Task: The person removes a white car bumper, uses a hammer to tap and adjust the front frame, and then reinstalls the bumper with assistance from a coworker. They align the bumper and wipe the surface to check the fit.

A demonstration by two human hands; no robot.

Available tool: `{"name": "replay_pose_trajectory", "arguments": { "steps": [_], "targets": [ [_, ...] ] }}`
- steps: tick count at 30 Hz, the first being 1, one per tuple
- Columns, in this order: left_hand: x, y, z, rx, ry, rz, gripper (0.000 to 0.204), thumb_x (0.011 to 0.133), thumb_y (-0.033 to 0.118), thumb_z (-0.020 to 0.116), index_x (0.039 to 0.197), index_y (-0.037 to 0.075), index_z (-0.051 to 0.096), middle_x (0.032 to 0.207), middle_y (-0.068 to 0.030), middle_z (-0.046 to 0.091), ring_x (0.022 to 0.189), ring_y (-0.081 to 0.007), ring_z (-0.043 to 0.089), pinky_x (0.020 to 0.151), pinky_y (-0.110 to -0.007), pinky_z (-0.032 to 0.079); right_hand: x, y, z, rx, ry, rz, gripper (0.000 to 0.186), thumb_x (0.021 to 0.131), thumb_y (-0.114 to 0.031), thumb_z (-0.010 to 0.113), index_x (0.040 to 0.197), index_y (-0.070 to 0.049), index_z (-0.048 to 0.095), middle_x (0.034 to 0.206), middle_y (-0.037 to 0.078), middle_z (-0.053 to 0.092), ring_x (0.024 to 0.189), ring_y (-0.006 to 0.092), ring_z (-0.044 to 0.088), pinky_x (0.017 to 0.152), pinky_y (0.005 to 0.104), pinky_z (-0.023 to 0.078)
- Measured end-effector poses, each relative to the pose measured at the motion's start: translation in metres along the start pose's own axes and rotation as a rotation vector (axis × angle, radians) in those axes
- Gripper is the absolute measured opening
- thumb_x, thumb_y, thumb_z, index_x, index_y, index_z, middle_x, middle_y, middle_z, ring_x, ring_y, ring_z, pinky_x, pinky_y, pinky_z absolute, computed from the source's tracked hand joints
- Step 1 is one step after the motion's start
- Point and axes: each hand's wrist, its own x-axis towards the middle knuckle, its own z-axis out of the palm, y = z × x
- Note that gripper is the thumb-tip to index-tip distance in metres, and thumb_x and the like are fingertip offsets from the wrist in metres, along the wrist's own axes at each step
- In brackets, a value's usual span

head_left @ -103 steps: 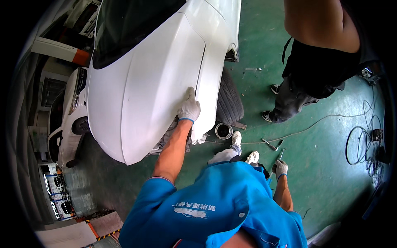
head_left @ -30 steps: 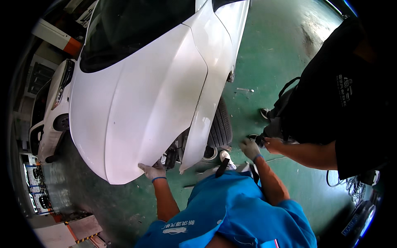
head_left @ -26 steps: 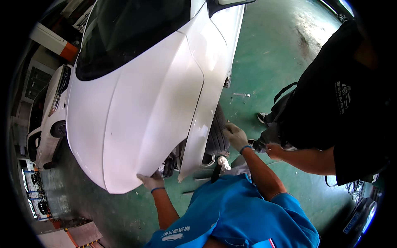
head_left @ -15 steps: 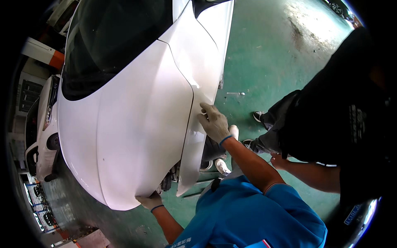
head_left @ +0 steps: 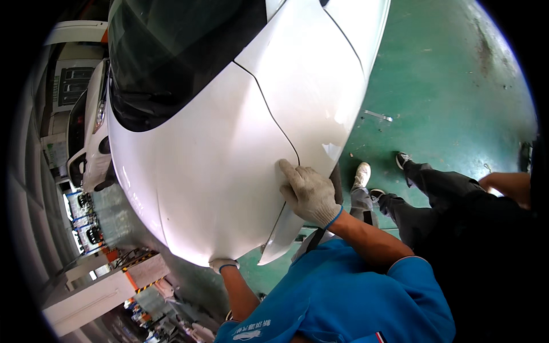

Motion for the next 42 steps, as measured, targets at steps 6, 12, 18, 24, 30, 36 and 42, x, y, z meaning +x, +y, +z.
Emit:
{"name": "replay_pose_trajectory", "arguments": {
  "steps": [6,12,18,24,30,36,42],
  "targets": [
    [-0.009,0.002,0.014,0.043,0.082,0.003,0.06,0.099,0.048,0.035,0.139,0.01,0.058,0.141,-0.0082,0.061,0.124,-0.0298,0.06,0.098,-0.046,0.054,0.019,0.005,-0.016,0.095,-0.22,-0.019,0.063,0.086,-0.019,0.067,0.145,-0.012,0.046,0.095,0.011,0.067,0.089,0.0324,0.067,0.075,0.0455,0.055],
    [-0.016,0.002,0.028,0.072,0.13,0.02,0.061,0.099,0.049,0.034,0.138,0.009,0.058,0.14,-0.0086,0.061,0.123,-0.0306,0.061,0.097,-0.047,0.055,0.027,0.01,-0.024,0.135,-0.316,-0.023,0.068,0.086,-0.018,0.067,0.148,-0.013,0.041,0.097,0.012,0.067,0.09,0.0332,0.067,0.075,0.0466,0.055],
    [-0.018,0.0,0.027,0.093,0.161,0.011,0.061,0.099,0.049,0.034,0.137,0.009,0.059,0.14,-0.0091,0.061,0.122,-0.0315,0.062,0.096,-0.048,0.055,0.033,0.011,-0.028,0.205,-0.39,0.02,0.07,0.088,-0.019,0.066,0.151,-0.012,0.037,0.103,0.018,0.068,0.092,0.0376,0.067,0.076,0.0486,0.054],
    [-0.002,-0.003,0.015,0.117,0.193,0.013,0.062,0.099,0.05,0.033,0.136,0.008,0.059,0.139,-0.0096,0.061,0.12,-0.0323,0.062,0.095,-0.048,0.056,0.089,-0.002,-0.045,0.223,-0.266,0.148,0.067,0.09,-0.029,0.066,0.149,-0.011,0.037,0.09,0.018,0.072,0.076,0.042,0.068,0.065,0.0504,0.055],
    [0.02,-0.004,0.001,0.147,0.207,0.024,0.063,0.1,0.051,0.032,0.135,0.007,0.06,0.139,-0.01,0.061,0.119,-0.0331,0.063,0.094,-0.049,0.057,0.094,-0.002,-0.022,-0.021,-0.347,0.063,0.038,0.091,-0.035,0.064,0.121,-0.012,0.063,0.088,0.017,0.072,0.074,0.04,0.069,0.066,0.0511,0.055],
    [0.041,-0.013,-0.006,0.26,0.178,0.073,0.063,0.1,0.052,0.032,0.134,0.007,0.06,0.139,-0.0105,0.061,0.118,-0.034,0.064,0.093,-0.05,0.058,0.077,-0.003,-0.017,-0.016,-0.547,0.16,0.051,0.095,-0.04,0.057,0.135,-0.01,0.049,0.094,0.022,0.072,0.078,0.0422,0.07,0.074,0.0538,0.055],
    [0.072,-0.021,-0.016,0.507,0.147,0.19,0.064,0.1,0.053,0.031,0.133,0.006,0.061,0.138,-0.011,0.061,0.117,-0.0348,0.064,0.092,-0.051,0.059,0.064,-0.022,-0.029,-0.042,-0.484,0.323,0.085,0.095,-0.041,0.054,0.16,-0.009,0.008,0.105,0.026,0.071,0.089,0.0475,0.069,0.082,0.0572,0.053]
  ]
}}
